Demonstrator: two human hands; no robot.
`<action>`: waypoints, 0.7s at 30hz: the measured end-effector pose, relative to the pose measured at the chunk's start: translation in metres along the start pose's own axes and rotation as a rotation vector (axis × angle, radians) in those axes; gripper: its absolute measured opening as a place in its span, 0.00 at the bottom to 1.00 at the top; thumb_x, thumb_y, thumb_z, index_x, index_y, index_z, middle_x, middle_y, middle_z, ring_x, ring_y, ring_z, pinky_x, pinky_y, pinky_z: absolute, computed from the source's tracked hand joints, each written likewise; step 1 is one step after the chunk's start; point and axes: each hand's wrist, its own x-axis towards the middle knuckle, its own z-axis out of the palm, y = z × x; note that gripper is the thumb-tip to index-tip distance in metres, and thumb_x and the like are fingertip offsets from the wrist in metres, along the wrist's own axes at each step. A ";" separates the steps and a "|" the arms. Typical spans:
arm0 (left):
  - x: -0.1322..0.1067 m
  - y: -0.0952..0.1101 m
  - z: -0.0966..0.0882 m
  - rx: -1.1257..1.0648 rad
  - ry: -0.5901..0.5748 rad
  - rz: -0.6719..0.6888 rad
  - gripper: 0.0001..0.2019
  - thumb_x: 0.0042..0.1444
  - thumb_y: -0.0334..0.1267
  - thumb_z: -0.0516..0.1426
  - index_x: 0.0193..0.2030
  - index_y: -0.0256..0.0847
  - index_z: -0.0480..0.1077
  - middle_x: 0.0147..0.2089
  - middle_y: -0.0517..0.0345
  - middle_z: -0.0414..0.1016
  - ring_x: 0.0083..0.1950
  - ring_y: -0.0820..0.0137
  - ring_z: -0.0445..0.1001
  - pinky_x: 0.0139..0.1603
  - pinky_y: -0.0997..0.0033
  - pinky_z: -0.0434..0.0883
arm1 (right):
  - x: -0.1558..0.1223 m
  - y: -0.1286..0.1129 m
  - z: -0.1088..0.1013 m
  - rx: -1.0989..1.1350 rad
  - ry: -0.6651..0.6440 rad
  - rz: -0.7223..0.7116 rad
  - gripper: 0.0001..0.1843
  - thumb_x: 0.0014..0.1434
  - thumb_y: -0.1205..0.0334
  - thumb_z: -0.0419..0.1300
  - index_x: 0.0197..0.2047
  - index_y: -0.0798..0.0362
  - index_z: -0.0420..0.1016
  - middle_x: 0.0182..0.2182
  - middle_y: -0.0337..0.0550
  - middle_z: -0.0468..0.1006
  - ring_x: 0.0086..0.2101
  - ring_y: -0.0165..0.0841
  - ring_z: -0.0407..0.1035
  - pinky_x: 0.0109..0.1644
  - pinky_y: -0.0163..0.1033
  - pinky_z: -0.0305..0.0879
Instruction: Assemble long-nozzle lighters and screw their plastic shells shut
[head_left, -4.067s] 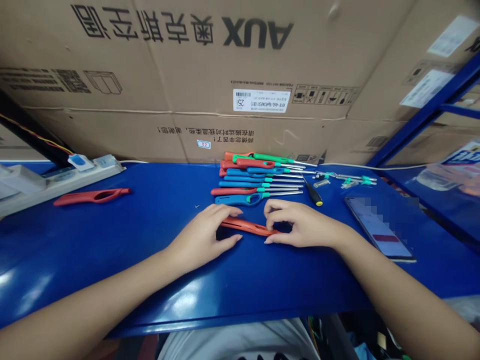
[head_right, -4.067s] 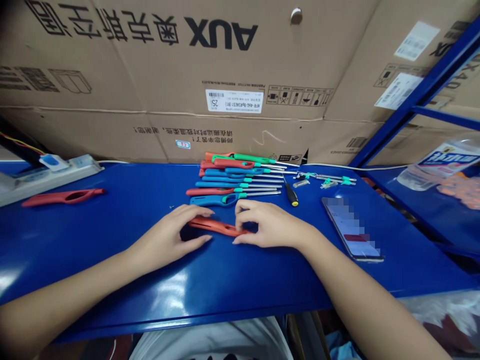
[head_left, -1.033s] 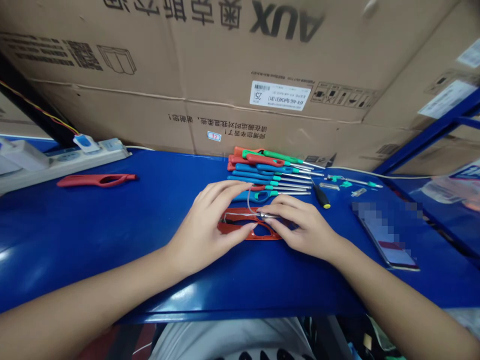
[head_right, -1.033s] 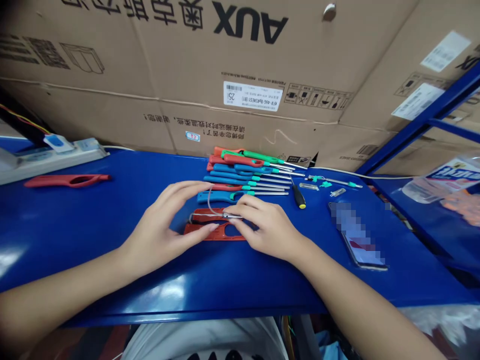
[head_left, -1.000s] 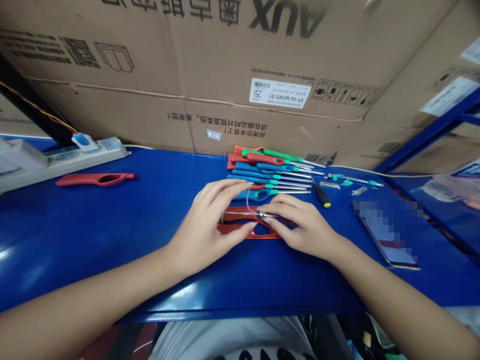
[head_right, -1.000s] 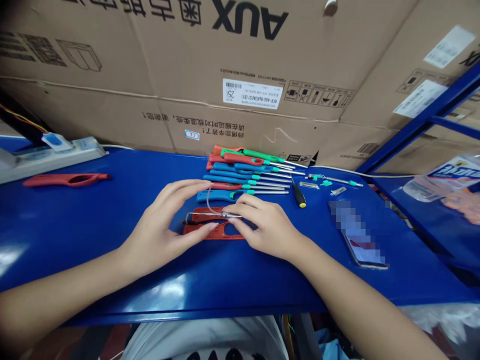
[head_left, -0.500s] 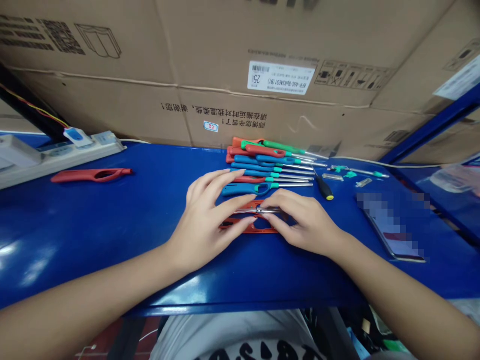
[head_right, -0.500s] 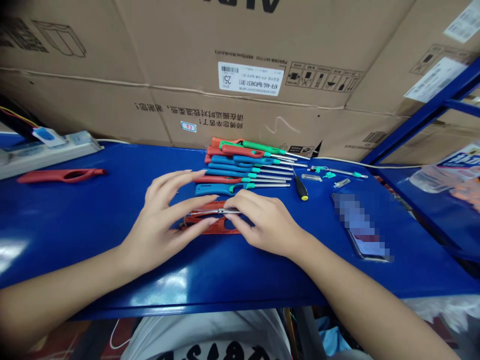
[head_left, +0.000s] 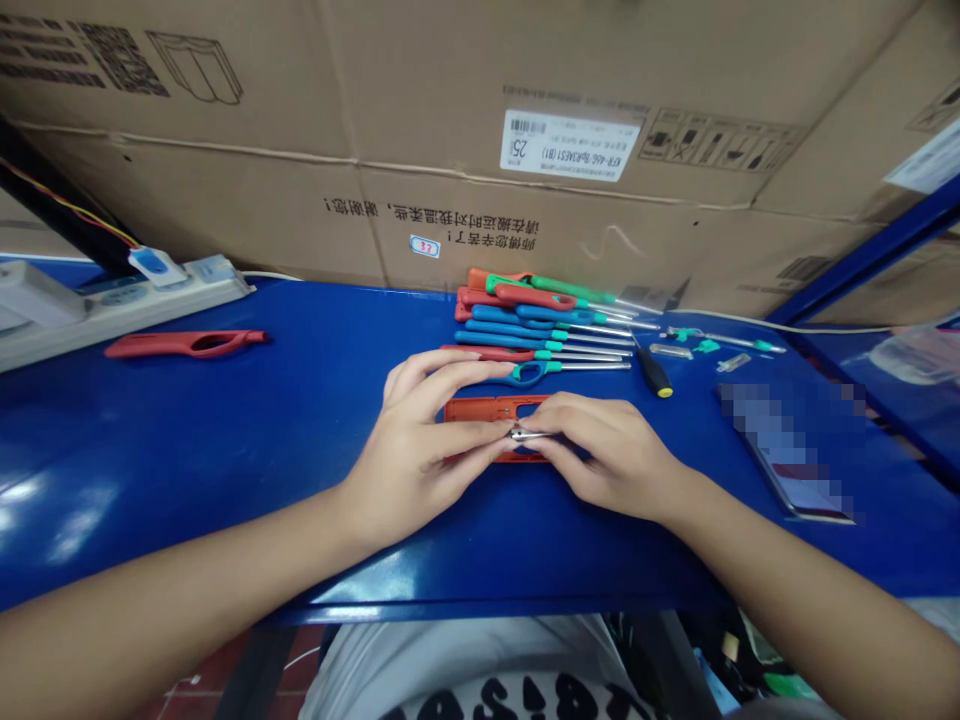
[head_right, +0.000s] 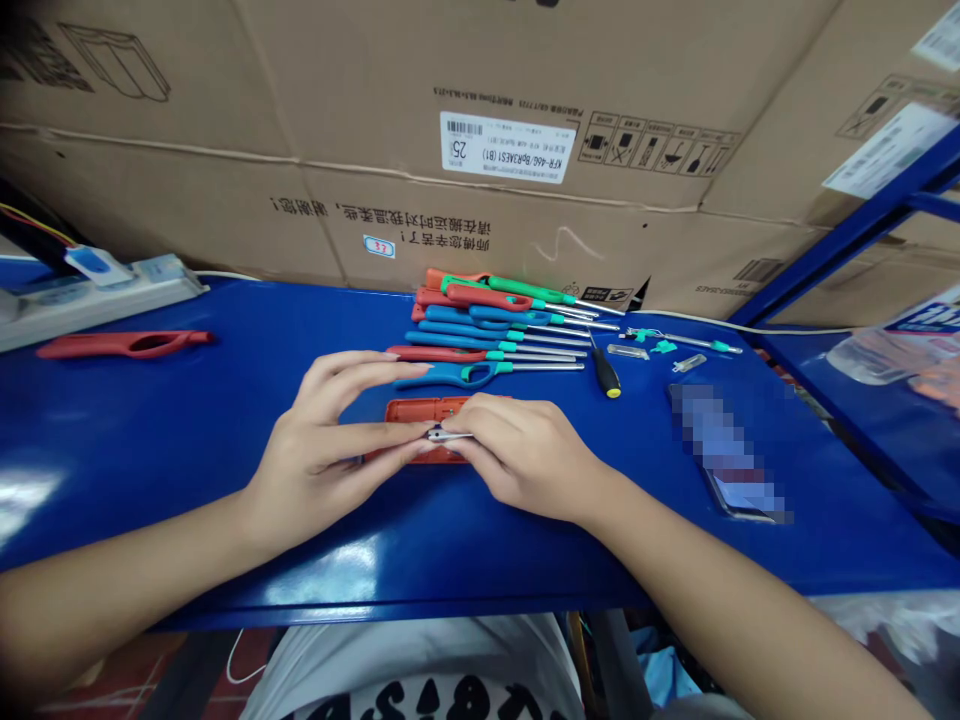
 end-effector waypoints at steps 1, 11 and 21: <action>0.000 0.000 0.000 0.004 -0.013 -0.011 0.05 0.63 0.38 0.62 0.42 0.51 0.81 0.60 0.57 0.76 0.63 0.59 0.69 0.63 0.50 0.66 | 0.000 0.000 -0.001 -0.014 -0.016 0.006 0.07 0.69 0.66 0.55 0.48 0.51 0.72 0.41 0.45 0.83 0.39 0.33 0.78 0.40 0.37 0.72; -0.003 -0.009 0.010 -0.140 -0.206 -0.244 0.24 0.63 0.35 0.61 0.65 0.45 0.66 0.58 0.54 0.77 0.52 0.66 0.79 0.57 0.63 0.77 | -0.001 0.028 -0.030 -0.029 -0.117 0.181 0.09 0.69 0.59 0.57 0.47 0.50 0.77 0.43 0.45 0.83 0.42 0.37 0.77 0.47 0.42 0.72; 0.001 -0.004 0.004 -0.195 -0.092 -0.158 0.09 0.64 0.35 0.61 0.51 0.43 0.76 0.49 0.58 0.81 0.44 0.73 0.80 0.41 0.77 0.78 | -0.002 0.035 -0.045 0.333 -0.444 0.344 0.11 0.68 0.56 0.57 0.45 0.52 0.78 0.32 0.40 0.81 0.31 0.31 0.74 0.36 0.37 0.69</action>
